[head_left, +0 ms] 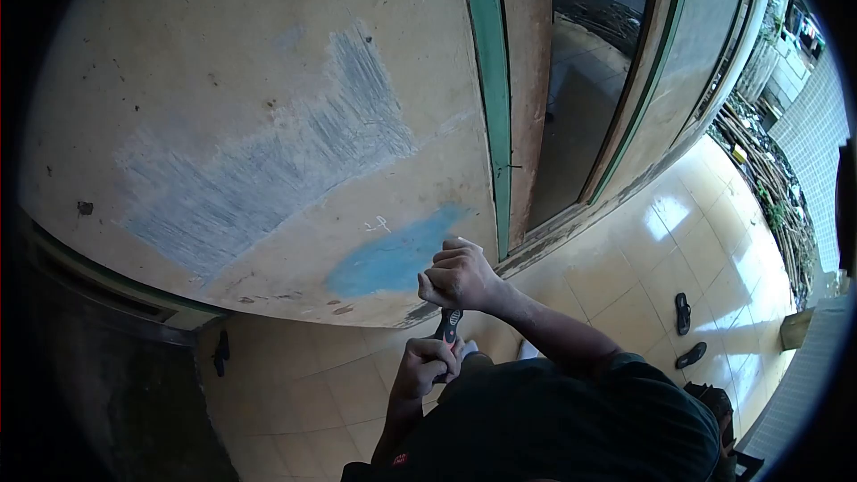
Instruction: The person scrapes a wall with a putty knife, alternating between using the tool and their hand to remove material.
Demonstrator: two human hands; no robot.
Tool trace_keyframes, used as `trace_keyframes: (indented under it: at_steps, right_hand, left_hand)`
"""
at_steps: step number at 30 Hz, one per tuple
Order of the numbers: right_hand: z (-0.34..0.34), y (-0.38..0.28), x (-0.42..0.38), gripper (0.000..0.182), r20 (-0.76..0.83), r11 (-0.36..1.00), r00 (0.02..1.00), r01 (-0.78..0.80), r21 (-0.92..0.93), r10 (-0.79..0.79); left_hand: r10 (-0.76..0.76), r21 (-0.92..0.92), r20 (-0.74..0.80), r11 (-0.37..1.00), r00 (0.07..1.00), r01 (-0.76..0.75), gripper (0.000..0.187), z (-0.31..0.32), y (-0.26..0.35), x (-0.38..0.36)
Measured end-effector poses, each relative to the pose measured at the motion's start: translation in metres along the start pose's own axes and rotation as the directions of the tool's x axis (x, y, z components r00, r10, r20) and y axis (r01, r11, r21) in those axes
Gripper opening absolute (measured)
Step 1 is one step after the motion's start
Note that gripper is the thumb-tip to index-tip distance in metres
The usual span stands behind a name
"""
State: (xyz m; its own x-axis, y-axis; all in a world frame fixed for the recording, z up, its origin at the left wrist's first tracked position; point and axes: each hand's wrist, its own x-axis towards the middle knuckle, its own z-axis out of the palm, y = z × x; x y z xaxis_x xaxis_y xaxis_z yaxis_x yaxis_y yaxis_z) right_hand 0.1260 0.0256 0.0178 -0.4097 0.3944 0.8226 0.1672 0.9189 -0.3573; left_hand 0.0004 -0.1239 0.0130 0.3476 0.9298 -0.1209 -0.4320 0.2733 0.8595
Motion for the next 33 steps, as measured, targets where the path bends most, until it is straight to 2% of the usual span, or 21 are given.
trace_keyframes:
  at_steps: [1, 2, 3, 4, 6, 7, 9, 10, 13, 15, 18, 20, 21, 23, 24, 25, 27, 28, 31, 32, 33]
  right_hand:
    - [-0.003, -0.004, 0.012, 0.038, -0.021, 0.999, 0.999, 0.045, 0.025, -0.045]
    - [-0.003, -0.004, 0.023, 0.038, -0.025, 0.999, 0.999, 0.037, 0.030, -0.036]
    - [-0.001, -0.004, 0.033, 0.039, -0.052, 0.995, 0.994, 0.093, 0.027, -0.092]
    - [0.001, -0.004, 0.043, 0.039, -0.080, 0.989, 0.986, 0.145, 0.020, -0.143]
    - [0.008, -0.002, 0.065, 0.040, -0.113, 0.985, 0.979, 0.171, 0.015, -0.168]
    - [0.011, -0.002, 0.076, 0.040, -0.137, 0.977, 0.968, 0.213, 0.005, -0.210]
    - [0.013, -0.008, 0.101, 0.041, -0.187, 0.970, 0.952, 0.243, -0.024, -0.243]
    - [0.015, -0.011, 0.114, 0.041, -0.225, 0.958, 0.931, 0.282, -0.050, -0.286]
    - [0.028, -0.014, 0.145, 0.041, -0.319, 0.931, 0.876, 0.355, -0.084, -0.363]
    - [0.033, -0.012, 0.157, 0.041, -0.347, 0.935, 0.868, 0.341, -0.103, -0.355]
    - [0.038, 0.004, 0.167, 0.042, -0.372, 0.940, 0.863, 0.307, -0.149, -0.341]
    - [0.044, 0.021, 0.170, 0.042, -0.498, 0.938, 0.795, 0.301, -0.169, -0.345]
    - [0.047, 0.022, 0.168, 0.042, -0.499, 0.938, 0.795, 0.295, -0.180, -0.345]
    - [0.046, 0.017, 0.168, 0.042, -0.507, 0.946, 0.801, 0.238, -0.220, -0.319]
    - [0.047, 0.011, 0.167, 0.042, -0.505, 0.945, 0.802, 0.232, -0.230, -0.320]
    - [0.049, 0.004, 0.167, 0.042, -0.515, 0.949, 0.798, 0.236, -0.210, -0.312]
    - [0.055, -0.007, 0.165, 0.042, -0.520, 0.949, 0.794, 0.251, -0.192, -0.316]
    - [0.058, -0.011, 0.160, 0.042, -0.522, 0.954, 0.799, 0.262, -0.147, -0.299]
    - [0.056, -0.002, 0.153, 0.042, -0.488, 0.946, 0.813, 0.308, -0.105, -0.318]
    - [0.053, 0.007, 0.154, 0.041, -0.512, 0.938, 0.793, 0.335, -0.085, -0.329]
    - [0.049, 0.015, 0.154, 0.040, -0.538, 0.932, 0.774, 0.358, -0.061, -0.333]
  left_hand:
    - [0.049, 0.167, -0.023, 0.985, 0.999, -0.045, 0.016, 0.001, 0.006, 0.000]
    - [0.115, 0.214, 0.015, 0.970, 0.993, -0.115, 0.011, -0.003, 0.012, -0.001]
    - [0.103, 0.217, 0.012, 0.971, 0.995, -0.103, 0.011, -0.006, 0.022, -0.001]
    - [0.172, 0.229, 0.023, 0.958, 0.985, -0.173, 0.009, -0.009, 0.033, -0.001]
    - [0.261, 0.297, 0.044, 0.918, 0.964, -0.262, 0.016, -0.017, 0.053, -0.004]
    - [0.245, 0.303, 0.049, 0.920, 0.968, -0.248, 0.016, -0.019, 0.064, -0.003]
    - [0.377, 0.328, 0.124, 0.858, 0.918, -0.396, 0.016, -0.022, 0.089, 0.000]
    - [0.385, 0.356, 0.215, 0.825, 0.898, -0.439, 0.019, -0.032, 0.100, -0.001]
    - [0.447, 0.318, 0.242, 0.802, 0.861, -0.506, 0.023, -0.047, 0.121, -0.003]
    - [0.471, 0.301, 0.298, 0.779, 0.830, -0.550, 0.027, -0.052, 0.133, 0.005]
    - [0.420, 0.341, 0.307, 0.789, 0.854, -0.511, 0.031, -0.063, 0.145, 0.025]
    - [0.596, 0.428, 0.062, 0.709, 0.800, -0.561, 0.032, -0.077, 0.138, 0.043]
    - [0.591, 0.423, 0.072, 0.712, 0.804, -0.561, 0.032, -0.074, 0.137, 0.046]
    - [0.857, 0.444, 0.144, 0.390, 0.494, -0.807, 0.031, -0.067, 0.136, 0.054]
    - [0.831, 0.364, 0.272, 0.379, 0.486, -0.851, 0.032, -0.077, 0.134, 0.050]
    - [0.831, 0.357, 0.275, 0.379, 0.484, -0.854, 0.032, -0.087, 0.135, 0.052]
    - [0.711, 0.224, 0.570, 0.346, 0.411, -0.911, 0.036, -0.103, 0.139, 0.055]
    - [0.751, 0.253, 0.474, 0.384, 0.460, -0.888, 0.036, -0.101, 0.134, 0.055]
    - [0.790, 0.304, 0.383, 0.380, 0.478, -0.873, 0.033, -0.087, 0.128, 0.067]
    - [0.809, 0.245, 0.211, 0.499, 0.548, -0.831, 0.040, -0.082, 0.127, 0.067]
    - [0.804, 0.246, 0.211, 0.507, 0.556, -0.826, 0.040, -0.086, 0.127, 0.070]
